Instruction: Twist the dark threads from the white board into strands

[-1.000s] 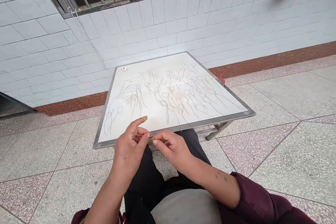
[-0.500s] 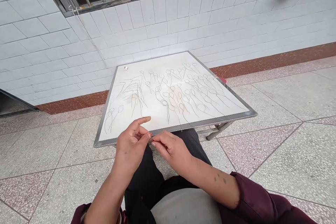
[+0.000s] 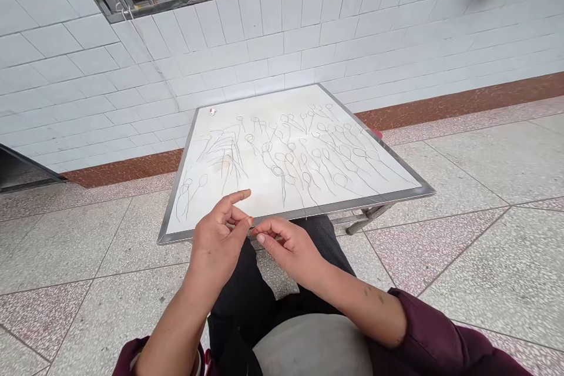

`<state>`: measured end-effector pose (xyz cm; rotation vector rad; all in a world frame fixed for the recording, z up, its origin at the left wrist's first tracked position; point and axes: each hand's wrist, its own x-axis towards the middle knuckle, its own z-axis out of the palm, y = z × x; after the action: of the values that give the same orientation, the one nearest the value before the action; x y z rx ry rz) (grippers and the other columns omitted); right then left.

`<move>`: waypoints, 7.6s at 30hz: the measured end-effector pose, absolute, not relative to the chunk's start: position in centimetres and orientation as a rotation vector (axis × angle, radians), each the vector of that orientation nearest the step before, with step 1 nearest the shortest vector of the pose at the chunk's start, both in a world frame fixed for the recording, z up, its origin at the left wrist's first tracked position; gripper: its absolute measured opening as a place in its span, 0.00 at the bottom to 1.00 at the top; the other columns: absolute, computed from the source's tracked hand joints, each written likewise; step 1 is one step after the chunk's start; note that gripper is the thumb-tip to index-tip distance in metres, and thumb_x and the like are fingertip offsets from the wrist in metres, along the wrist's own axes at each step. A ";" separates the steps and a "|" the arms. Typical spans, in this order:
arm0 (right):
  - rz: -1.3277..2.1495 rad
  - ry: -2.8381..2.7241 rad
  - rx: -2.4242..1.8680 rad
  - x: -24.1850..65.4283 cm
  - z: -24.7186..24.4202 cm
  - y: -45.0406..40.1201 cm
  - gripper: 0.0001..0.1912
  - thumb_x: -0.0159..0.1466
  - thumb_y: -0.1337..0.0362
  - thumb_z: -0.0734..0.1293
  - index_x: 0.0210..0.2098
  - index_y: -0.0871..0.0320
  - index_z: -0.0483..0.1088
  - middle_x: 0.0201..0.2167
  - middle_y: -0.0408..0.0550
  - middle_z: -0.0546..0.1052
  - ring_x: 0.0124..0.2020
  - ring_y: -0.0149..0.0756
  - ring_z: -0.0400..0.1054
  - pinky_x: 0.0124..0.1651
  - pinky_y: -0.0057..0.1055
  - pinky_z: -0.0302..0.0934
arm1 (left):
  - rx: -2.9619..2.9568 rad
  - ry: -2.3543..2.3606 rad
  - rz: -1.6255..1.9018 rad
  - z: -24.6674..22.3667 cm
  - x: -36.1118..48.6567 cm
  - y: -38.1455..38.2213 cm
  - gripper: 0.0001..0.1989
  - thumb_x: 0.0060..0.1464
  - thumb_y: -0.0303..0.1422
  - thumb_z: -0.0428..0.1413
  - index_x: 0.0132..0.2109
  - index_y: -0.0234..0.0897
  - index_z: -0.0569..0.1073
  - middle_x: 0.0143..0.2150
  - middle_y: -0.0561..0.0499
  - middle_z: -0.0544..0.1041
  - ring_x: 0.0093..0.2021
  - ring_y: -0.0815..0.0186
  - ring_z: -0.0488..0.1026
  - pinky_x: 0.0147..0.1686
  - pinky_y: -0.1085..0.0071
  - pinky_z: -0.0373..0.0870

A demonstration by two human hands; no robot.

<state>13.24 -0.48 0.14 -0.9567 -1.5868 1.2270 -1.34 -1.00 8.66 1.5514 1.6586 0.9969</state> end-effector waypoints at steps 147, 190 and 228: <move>1.917 -1.362 -0.592 13.4 1.9 -0.5 0.08 0.65 0.60 0.67 0.38 0.58 0.74 0.28 0.41 0.70 0.30 0.28 0.61 0.35 0.27 0.54 | 0.833 1.214 1.843 3.4 -0.2 -3.7 0.19 0.48 0.31 0.67 0.49 0.43 0.77 0.31 0.57 0.76 0.34 0.71 0.75 0.40 0.75 0.74; 1.960 -1.523 -0.779 14.1 0.0 -0.7 0.11 0.62 0.56 0.69 0.32 0.58 0.68 0.25 0.39 0.69 0.25 0.26 0.60 0.25 0.22 0.56 | 0.684 1.229 1.841 2.9 -1.8 -2.9 0.22 0.43 0.26 0.68 0.48 0.38 0.78 0.27 0.59 0.73 0.29 0.72 0.72 0.33 0.74 0.75; 1.599 -1.346 -0.882 13.2 1.0 1.4 0.10 0.63 0.57 0.68 0.32 0.57 0.68 0.22 0.38 0.69 0.22 0.27 0.62 0.26 0.25 0.58 | 0.835 1.039 1.367 1.3 0.9 -3.8 0.38 0.50 0.30 0.65 0.65 0.42 0.59 0.27 0.59 0.75 0.28 0.69 0.71 0.34 0.71 0.70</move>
<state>13.18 1.41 1.01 -0.8822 -1.3464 1.5987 0.89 -3.84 1.33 0.8348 1.0393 1.3670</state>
